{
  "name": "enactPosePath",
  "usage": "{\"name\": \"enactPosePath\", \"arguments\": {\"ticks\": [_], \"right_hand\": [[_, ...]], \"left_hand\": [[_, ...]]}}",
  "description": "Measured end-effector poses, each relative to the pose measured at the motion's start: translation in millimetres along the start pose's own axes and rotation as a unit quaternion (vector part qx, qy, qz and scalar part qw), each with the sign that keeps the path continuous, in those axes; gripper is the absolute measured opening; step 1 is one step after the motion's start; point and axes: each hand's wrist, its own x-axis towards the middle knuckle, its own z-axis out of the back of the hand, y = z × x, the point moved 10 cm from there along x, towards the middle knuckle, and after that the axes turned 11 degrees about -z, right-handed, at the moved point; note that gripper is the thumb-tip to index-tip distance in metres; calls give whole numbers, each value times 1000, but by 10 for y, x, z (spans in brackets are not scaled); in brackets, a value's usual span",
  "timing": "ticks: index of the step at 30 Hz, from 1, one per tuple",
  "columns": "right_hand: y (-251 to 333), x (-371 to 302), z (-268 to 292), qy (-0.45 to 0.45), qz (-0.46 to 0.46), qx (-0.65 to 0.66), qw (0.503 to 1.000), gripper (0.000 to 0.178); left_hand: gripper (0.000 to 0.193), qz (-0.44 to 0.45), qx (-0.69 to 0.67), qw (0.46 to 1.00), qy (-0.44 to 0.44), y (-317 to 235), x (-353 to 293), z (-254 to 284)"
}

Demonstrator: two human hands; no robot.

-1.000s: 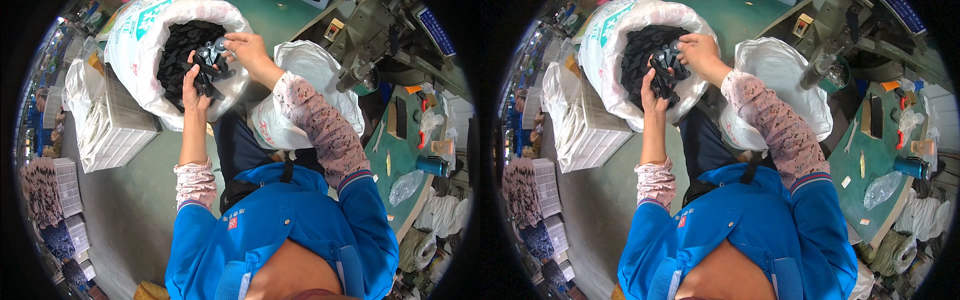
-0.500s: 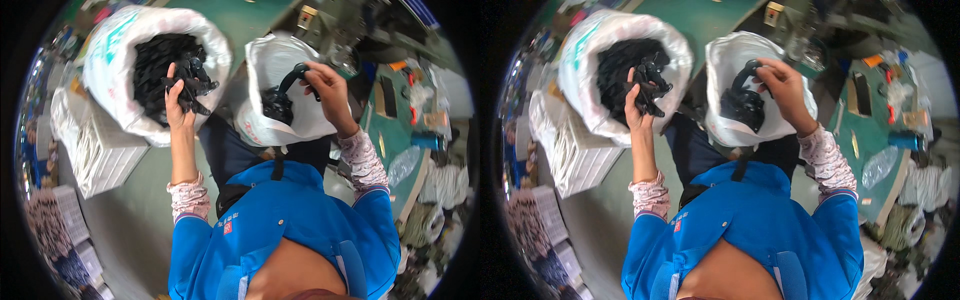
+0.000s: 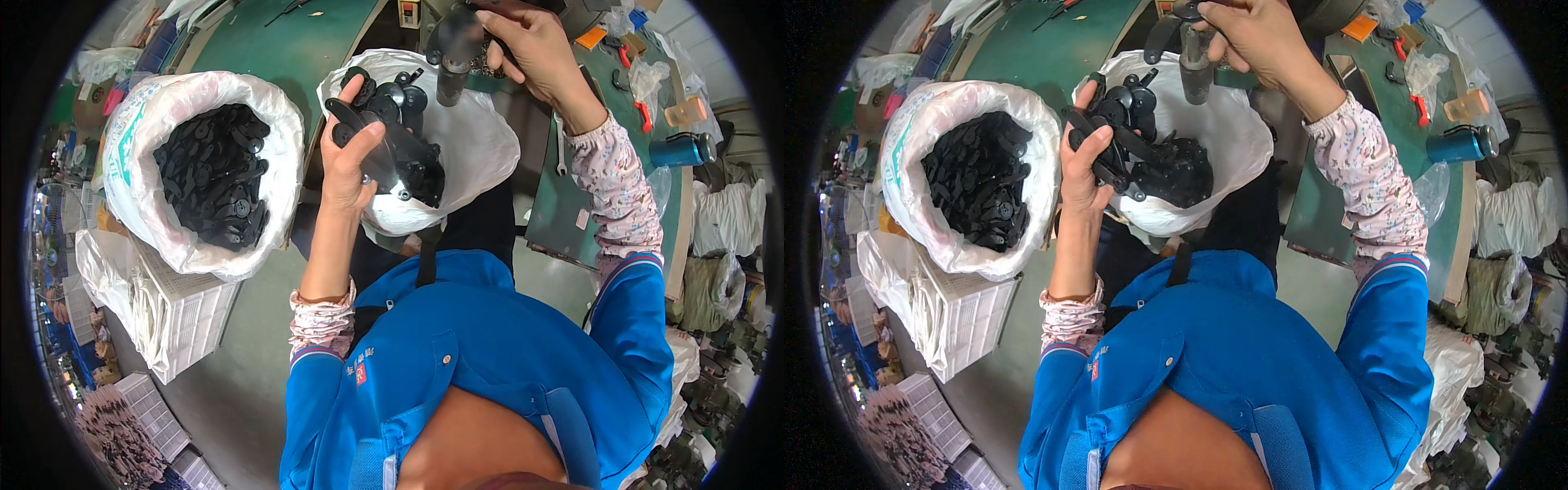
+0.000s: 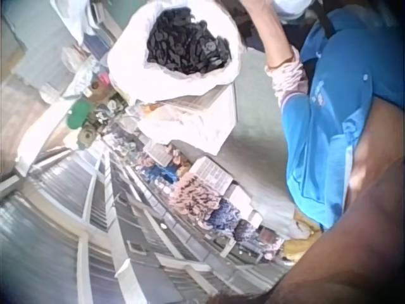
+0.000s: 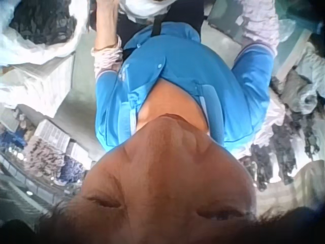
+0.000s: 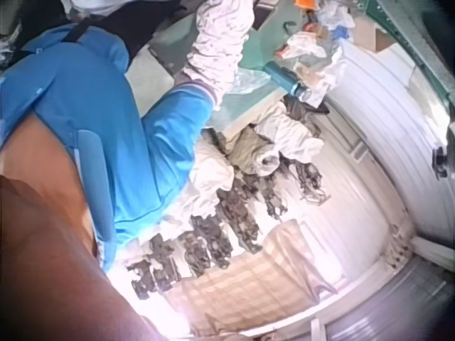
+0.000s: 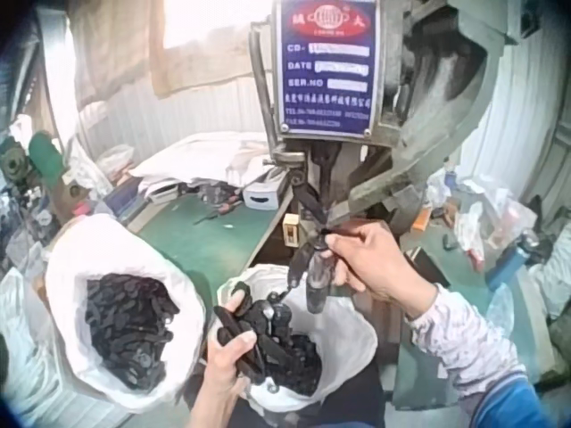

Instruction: The person repeatedly picks up black plastic components from a white sack, attaches small metal pieces to them by hand, and places the assembled units into a second white sack. The process is continuous and repetitive.

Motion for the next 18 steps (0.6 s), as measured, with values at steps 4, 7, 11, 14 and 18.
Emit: {"name": "enactPosePath", "arguments": {"ticks": [4, 7, 11, 14, 18], "right_hand": [[-427, -13, 70, -21, 69, -1, 997, 38], [-645, -284, -108, 13, 37, 117, 992, 45], [-932, -571, -501, 39, 34, 19, 998, 28], [-899, -581, -672, 52, 120, -31, 991, 20], [-821, -565, -432, 17, 142, 187, 972, 18]], "left_hand": [[70, -1, 3, 1000, 6, 5, -6, -43], [71, -2, 6, 1000, 1, -5, -38, 11], [71, 7, -7, 1000, -8, 39, -70, -46], [72, 26, -11, 1000, 0, 113, -113, -70], [72, 30, -24, 999, -14, 101, -114, -1]]}}
